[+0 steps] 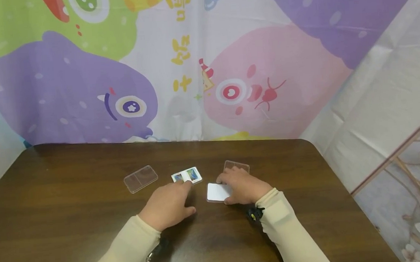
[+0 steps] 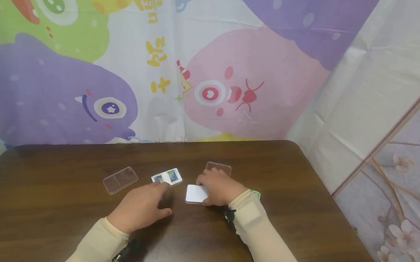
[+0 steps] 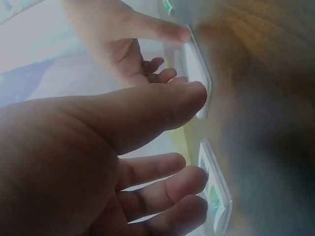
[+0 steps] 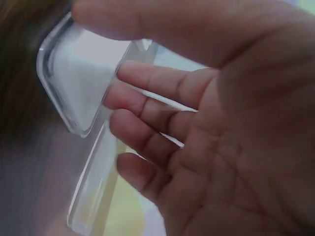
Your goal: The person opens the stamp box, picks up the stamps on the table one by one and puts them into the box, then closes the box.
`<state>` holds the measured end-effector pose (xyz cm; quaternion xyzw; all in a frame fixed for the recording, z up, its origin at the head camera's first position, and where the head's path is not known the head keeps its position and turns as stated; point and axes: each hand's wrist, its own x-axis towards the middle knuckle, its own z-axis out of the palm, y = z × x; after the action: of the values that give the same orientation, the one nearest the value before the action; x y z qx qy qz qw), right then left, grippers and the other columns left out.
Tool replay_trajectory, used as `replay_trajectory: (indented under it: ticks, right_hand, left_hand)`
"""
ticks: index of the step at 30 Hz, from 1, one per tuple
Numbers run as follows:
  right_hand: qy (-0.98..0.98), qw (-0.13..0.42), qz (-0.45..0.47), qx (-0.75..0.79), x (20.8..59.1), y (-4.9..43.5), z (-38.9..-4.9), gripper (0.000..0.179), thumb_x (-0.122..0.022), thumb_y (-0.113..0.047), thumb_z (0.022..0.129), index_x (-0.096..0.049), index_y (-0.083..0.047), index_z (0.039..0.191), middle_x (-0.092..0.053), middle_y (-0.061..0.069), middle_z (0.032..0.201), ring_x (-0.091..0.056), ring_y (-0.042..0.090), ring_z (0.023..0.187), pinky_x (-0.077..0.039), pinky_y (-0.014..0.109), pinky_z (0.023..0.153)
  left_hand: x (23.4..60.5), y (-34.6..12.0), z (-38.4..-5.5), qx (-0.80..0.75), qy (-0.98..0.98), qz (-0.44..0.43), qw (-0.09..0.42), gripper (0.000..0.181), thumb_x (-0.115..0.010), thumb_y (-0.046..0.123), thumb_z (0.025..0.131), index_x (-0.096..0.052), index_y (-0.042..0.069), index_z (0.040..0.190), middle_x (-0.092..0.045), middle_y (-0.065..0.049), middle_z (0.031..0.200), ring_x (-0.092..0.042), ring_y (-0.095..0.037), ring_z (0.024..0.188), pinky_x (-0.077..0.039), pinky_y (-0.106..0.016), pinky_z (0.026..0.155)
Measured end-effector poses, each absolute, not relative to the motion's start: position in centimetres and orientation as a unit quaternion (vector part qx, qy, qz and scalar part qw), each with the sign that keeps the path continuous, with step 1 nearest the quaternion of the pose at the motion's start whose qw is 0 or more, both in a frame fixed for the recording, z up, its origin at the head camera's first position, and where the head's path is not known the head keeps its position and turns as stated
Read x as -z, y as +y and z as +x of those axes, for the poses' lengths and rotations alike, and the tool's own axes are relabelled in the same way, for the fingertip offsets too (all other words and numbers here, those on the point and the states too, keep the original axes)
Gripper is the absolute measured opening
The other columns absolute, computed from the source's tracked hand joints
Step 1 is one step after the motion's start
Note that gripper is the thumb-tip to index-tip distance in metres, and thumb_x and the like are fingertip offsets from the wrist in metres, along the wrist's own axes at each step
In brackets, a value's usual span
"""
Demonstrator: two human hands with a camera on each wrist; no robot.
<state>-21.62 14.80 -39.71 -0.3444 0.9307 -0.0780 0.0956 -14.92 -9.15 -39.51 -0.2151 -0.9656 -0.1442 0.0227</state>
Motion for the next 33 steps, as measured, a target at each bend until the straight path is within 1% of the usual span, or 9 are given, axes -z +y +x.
replay_trajectory:
  ticks: [5,8,14,17,21,23,29,33]
  right_hand:
    - [0.926,0.160,-0.325,0.108,39.5,14.4,-20.9,0.052,-0.090,-0.019,0.079,-0.063,-0.009,0.122,-0.060,0.003,0.113,-0.053,0.020,0.100,-0.048,0.039,0.089]
    - [0.921,0.177,-0.327,0.119,39.4,14.1,-20.4,0.051,-0.090,-0.017,0.077,-0.063,-0.010,0.119,-0.059,0.001,0.110,-0.053,0.017,0.097,-0.049,0.035,0.086]
    - [0.903,0.203,-0.354,0.134,39.4,13.2,-19.8,0.050,-0.089,-0.016,0.080,-0.061,-0.012,0.121,-0.057,0.001,0.112,-0.052,0.015,0.099,-0.048,0.030,0.086]
    - [0.896,0.216,-0.363,0.135,39.5,12.7,-19.6,0.050,-0.088,-0.019,0.082,-0.060,-0.015,0.123,-0.056,-0.001,0.114,-0.050,0.014,0.101,-0.047,0.028,0.086]
    - [0.892,0.223,-0.371,0.131,39.8,12.2,-19.5,0.050,-0.087,-0.022,0.083,-0.060,-0.017,0.125,-0.054,-0.003,0.115,-0.048,0.013,0.102,-0.046,0.027,0.086]
    - [0.892,0.225,-0.371,0.130,39.8,12.1,-19.5,0.051,-0.088,-0.022,0.083,-0.060,-0.018,0.125,-0.054,-0.003,0.114,-0.048,0.013,0.102,-0.046,0.027,0.086]
    - [0.893,0.228,-0.365,0.131,39.8,12.0,-19.6,0.050,-0.088,-0.023,0.083,-0.060,-0.020,0.124,-0.054,-0.004,0.114,-0.048,0.012,0.103,-0.045,0.026,0.086]
    - [0.891,0.228,-0.367,0.136,39.8,11.9,-19.5,0.051,-0.088,-0.023,0.083,-0.060,-0.020,0.125,-0.054,-0.004,0.116,-0.048,0.012,0.103,-0.046,0.026,0.086]
  left_hand:
    - [39.8,-8.9,-14.9,0.153,-0.962,-0.228,-0.001,0.055,-0.091,0.030,0.077,-0.065,0.002,0.116,-0.072,-0.014,0.099,-0.071,-0.034,0.090,-0.056,-0.050,0.080]
    - [40.1,-8.8,-15.0,0.155,-0.958,-0.239,-0.014,0.060,-0.092,0.030,0.076,-0.065,0.002,0.121,-0.072,-0.015,0.103,-0.070,-0.035,0.096,-0.055,-0.050,0.084]
    - [41.0,-9.0,-15.2,0.158,-0.955,-0.249,-0.034,0.062,-0.092,0.033,0.076,-0.065,0.003,0.123,-0.071,-0.012,0.106,-0.068,-0.031,0.097,-0.055,-0.048,0.083]
    - [41.2,-9.1,-15.2,0.158,-0.954,-0.252,-0.037,0.058,-0.093,0.035,0.074,-0.067,0.005,0.117,-0.069,-0.008,0.103,-0.065,-0.026,0.091,-0.054,-0.046,0.078]
    - [41.1,-9.3,-15.1,0.155,-0.952,-0.263,-0.039,0.050,-0.094,0.038,0.071,-0.068,0.010,0.104,-0.064,0.000,0.095,-0.058,-0.018,0.081,-0.050,-0.040,0.069]
    - [41.0,-9.4,-15.0,0.153,-0.951,-0.265,-0.042,0.049,-0.094,0.038,0.070,-0.067,0.011,0.101,-0.063,0.002,0.093,-0.055,-0.015,0.078,-0.049,-0.038,0.067]
    - [40.6,-9.3,-14.9,0.165,-0.949,-0.264,-0.039,0.049,-0.095,0.037,0.069,-0.065,0.011,0.096,-0.061,0.002,0.088,-0.054,-0.016,0.075,-0.049,-0.039,0.065]
    - [40.4,-9.3,-15.0,0.169,-0.948,-0.266,-0.036,0.049,-0.096,0.036,0.068,-0.064,0.011,0.094,-0.059,0.002,0.087,-0.054,-0.017,0.076,-0.048,-0.039,0.065]
